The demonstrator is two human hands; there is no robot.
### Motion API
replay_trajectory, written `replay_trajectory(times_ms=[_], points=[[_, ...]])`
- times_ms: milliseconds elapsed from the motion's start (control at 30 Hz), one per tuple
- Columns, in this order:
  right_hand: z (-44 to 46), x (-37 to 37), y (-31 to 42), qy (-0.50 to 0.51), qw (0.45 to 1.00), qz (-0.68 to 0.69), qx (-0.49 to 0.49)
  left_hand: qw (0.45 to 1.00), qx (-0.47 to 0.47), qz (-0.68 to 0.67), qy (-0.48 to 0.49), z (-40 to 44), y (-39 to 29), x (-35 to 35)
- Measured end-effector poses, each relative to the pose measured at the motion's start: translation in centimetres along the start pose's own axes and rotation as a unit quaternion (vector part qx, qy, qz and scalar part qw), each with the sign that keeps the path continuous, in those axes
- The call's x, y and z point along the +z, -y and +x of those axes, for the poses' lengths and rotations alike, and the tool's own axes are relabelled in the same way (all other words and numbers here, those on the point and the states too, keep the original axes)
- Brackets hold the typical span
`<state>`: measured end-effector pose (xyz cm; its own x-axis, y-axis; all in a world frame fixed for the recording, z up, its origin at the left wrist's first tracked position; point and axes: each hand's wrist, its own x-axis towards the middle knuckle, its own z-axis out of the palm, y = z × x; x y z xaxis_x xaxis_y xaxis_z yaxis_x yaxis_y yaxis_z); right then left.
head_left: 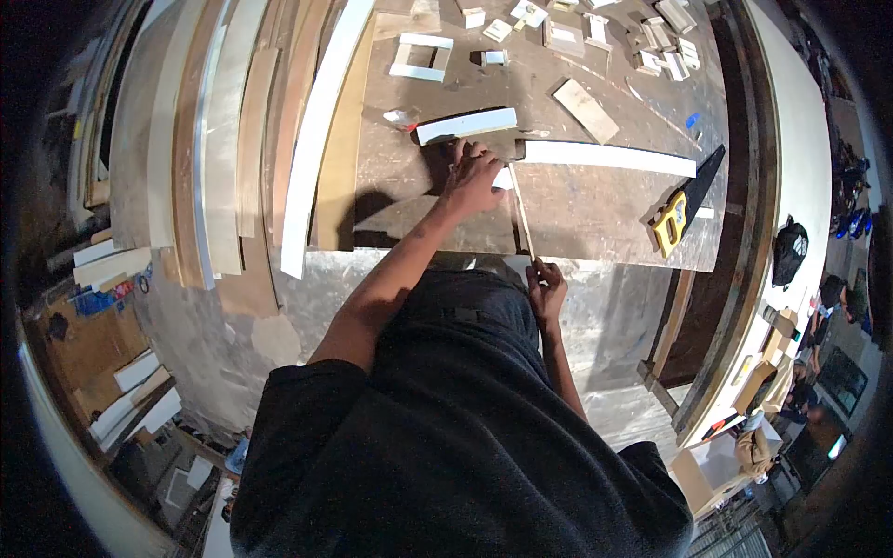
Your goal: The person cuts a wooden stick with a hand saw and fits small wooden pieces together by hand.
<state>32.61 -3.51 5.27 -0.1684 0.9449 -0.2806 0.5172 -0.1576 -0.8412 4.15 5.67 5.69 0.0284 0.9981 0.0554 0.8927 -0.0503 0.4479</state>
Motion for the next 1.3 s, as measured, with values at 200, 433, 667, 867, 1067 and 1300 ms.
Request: replay_trajectory(times_ms=[200, 433, 667, 867, 1067, 1300], points=[[0.0, 0.1, -0.8, 0.000, 1.000, 0.000, -0.013, 0.999, -0.016, -0.029, -0.009, -0.1, -0.1, 0.0], [0.3, -0.2, -0.9, 0.013, 1.000, 0.020, -0.005, 0.998, -0.019, -0.038, -0.046, -0.4, -0.3, 0.1], [0.9, -0.7, -1.2, 0.033, 0.998, -0.030, -0.052, 0.997, -0.026, -0.059, -0.046, -0.5, -0.5, -0.2], [1.4, -1.0, -1.3, 0.060, 0.997, 0.014, -0.051, 0.997, -0.052, -0.056, -0.010, -0.4, -0.4, -0.2], [2.1, -2.2, -0.5, 0.111, 0.989, -0.046, -0.085, 0.998, -0.054, -0.038, -0.022, -0.4, -0.4, 0.1], [2.2, -2.3, 0.1, 0.107, 0.982, -0.079, -0.131, 0.997, -0.066, -0.033, -0.014, -0.4, -0.7, -0.1]])
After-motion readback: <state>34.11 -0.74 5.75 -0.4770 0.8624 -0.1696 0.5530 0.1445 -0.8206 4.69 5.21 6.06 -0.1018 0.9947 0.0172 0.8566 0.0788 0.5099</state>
